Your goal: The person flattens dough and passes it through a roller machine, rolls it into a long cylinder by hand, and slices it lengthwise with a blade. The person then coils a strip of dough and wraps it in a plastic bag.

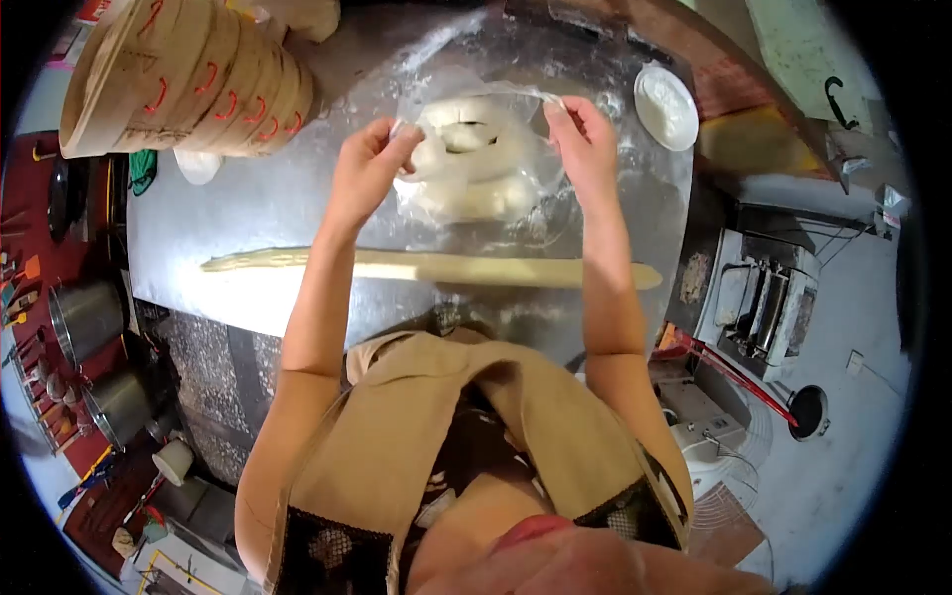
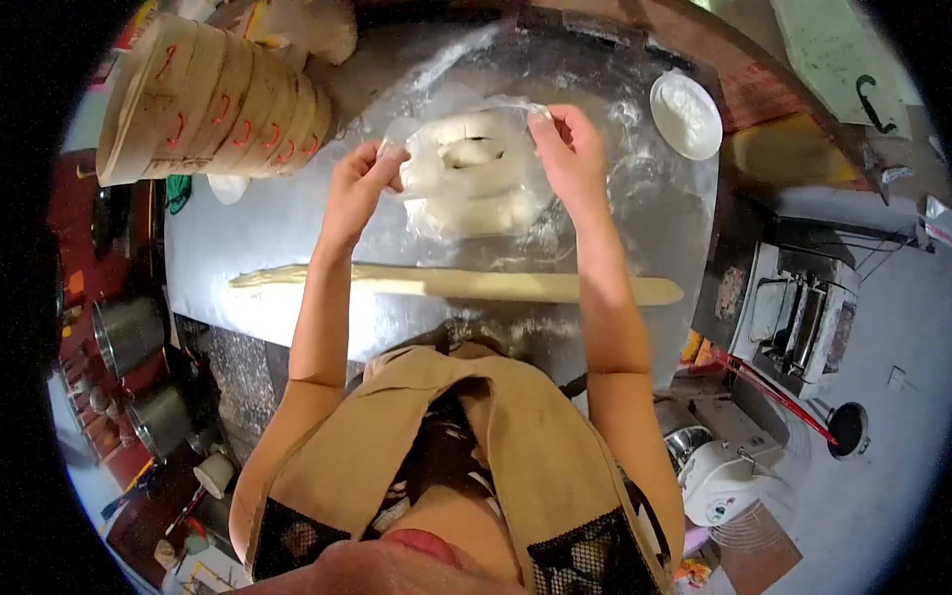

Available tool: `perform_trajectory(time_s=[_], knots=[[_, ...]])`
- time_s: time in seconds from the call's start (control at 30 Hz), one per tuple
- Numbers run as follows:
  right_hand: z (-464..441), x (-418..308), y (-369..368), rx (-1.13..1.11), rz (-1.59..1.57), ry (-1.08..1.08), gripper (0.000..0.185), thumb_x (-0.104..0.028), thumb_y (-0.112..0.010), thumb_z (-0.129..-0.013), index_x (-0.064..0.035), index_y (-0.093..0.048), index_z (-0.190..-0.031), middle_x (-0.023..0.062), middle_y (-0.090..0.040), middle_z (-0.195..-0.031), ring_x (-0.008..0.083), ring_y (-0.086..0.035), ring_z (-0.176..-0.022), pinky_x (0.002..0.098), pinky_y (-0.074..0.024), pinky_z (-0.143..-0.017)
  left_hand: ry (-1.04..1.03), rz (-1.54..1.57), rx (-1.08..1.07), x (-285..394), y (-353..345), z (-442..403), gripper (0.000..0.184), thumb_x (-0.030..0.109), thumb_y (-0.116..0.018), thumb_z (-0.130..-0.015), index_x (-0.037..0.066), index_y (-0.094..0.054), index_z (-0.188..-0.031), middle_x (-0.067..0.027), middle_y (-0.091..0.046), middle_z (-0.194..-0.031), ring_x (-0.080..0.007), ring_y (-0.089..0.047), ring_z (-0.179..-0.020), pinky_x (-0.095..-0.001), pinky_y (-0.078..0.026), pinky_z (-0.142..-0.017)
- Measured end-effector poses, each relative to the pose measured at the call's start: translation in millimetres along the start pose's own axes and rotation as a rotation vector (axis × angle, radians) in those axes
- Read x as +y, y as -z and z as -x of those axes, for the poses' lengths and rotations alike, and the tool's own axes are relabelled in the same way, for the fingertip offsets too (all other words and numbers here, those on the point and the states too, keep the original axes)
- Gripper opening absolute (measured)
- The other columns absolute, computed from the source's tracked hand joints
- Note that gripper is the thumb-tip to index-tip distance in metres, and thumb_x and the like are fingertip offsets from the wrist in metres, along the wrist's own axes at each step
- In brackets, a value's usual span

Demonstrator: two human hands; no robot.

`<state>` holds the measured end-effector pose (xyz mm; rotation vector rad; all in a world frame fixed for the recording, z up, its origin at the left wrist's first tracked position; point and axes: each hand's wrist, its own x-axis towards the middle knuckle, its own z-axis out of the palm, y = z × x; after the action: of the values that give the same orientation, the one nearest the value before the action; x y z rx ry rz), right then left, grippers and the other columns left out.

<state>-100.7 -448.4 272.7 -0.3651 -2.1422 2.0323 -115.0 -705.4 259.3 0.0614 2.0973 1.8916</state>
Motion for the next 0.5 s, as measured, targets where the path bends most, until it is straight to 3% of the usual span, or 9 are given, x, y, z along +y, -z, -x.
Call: perform_trajectory(time_s=[0.13,0.2,0.3,0.4,0.43,0.47,0.5], knots=[[24,8,-15,0.026,0.158,0.205,0.011,-0.01,-0.066,-0.087,-0.0026,-0.062,-0.093,0.0011,-0.063,-0.071,0.0058,-0.055,-0.063,0.0225,-0.0442,-0.055,0.025,-0.162,-0.143,-5,-30,2,0.027,0.027,-0.063,-0.093,0.0,-0.067,-0.093,-0.0011,-0.062,-0.073,-0.0067,-0.056,-0.068,-0.0228,-0.043,-0.061],[47,6,-22,-0.076,0.259,0.279,0.013,-0.009,-0.065,-0.087,-0.0025,-0.064,-0.098,0.0061,-0.068,-0.079,0.0093,-0.062,-0.068,0.0237,-0.0485,-0.059,0.138,0.249,-0.143,-1,-57,8,0.031,0.029,-0.061,-0.094,0.001,-0.069,-0.105,-0.005,-0.069,-0.094,-0.0103,-0.061,-0.092,-0.0266,-0.045,-0.085],[70,12,-19,-0.229,0.26,0.306,0.016,-0.009,-0.064,-0.088,-0.003,-0.065,-0.102,0.006,-0.069,-0.082,0.0106,-0.063,-0.069,0.024,-0.0497,-0.062,0.222,0.376,-0.186,-12,-80,6,0.034,0.03,-0.061,-0.094,0.001,-0.068,-0.111,-0.0078,-0.07,-0.106,-0.0131,-0.059,-0.105,-0.0303,-0.041,-0.095],[63,59,12,0.199,-0.089,-0.025,0.022,-0.016,-0.063,-0.09,-0.0025,-0.065,-0.106,0.006,-0.069,-0.093,0.0131,-0.063,-0.084,0.0263,-0.0494,-0.075,0.153,0.351,-0.155,-7,-84,7,0.035,0.029,-0.059,-0.095,0.001,-0.067,-0.113,-0.0079,-0.07,-0.105,-0.0132,-0.059,-0.102,-0.0311,-0.04,-0.097],[51,81,25,0.352,-0.258,-0.126,0.026,-0.021,-0.062,-0.091,-0.0019,-0.064,-0.108,0.0054,-0.068,-0.098,0.0134,-0.062,-0.091,0.0275,-0.0488,-0.08,0.175,0.207,-0.114,-1,-80,4,0.032,0.028,-0.057,-0.096,0.001,-0.067,-0.109,-0.0074,-0.07,-0.102,-0.0137,-0.06,-0.101,-0.0321,-0.04,-0.099],[46,109,39,0.345,-0.263,-0.123,0.026,-0.021,-0.062,-0.091,-0.0019,-0.064,-0.108,0.0054,-0.068,-0.098,0.0134,-0.062,-0.091,0.0275,-0.0488,-0.08,0.17,0.204,-0.106,11,-75,1,0.032,0.028,-0.057,-0.096,0.001,-0.067,-0.109,-0.0074,-0.07,-0.102,-0.0137,-0.06,-0.101,-0.0321,-0.04,-0.099],[43,140,52,0.37,-0.206,-0.345,0.036,-0.03,-0.059,-0.092,-0.0013,-0.061,-0.114,0.007,-0.067,-0.105,0.0159,-0.061,-0.096,0.0305,-0.0479,-0.084,0.098,0.257,-0.079,30,-70,-2,0.028,0.026,-0.055,-0.097,0.001,-0.067,-0.106,-0.0078,-0.07,-0.1,-0.014,-0.061,-0.099,-0.0319,-0.041,-0.097]])
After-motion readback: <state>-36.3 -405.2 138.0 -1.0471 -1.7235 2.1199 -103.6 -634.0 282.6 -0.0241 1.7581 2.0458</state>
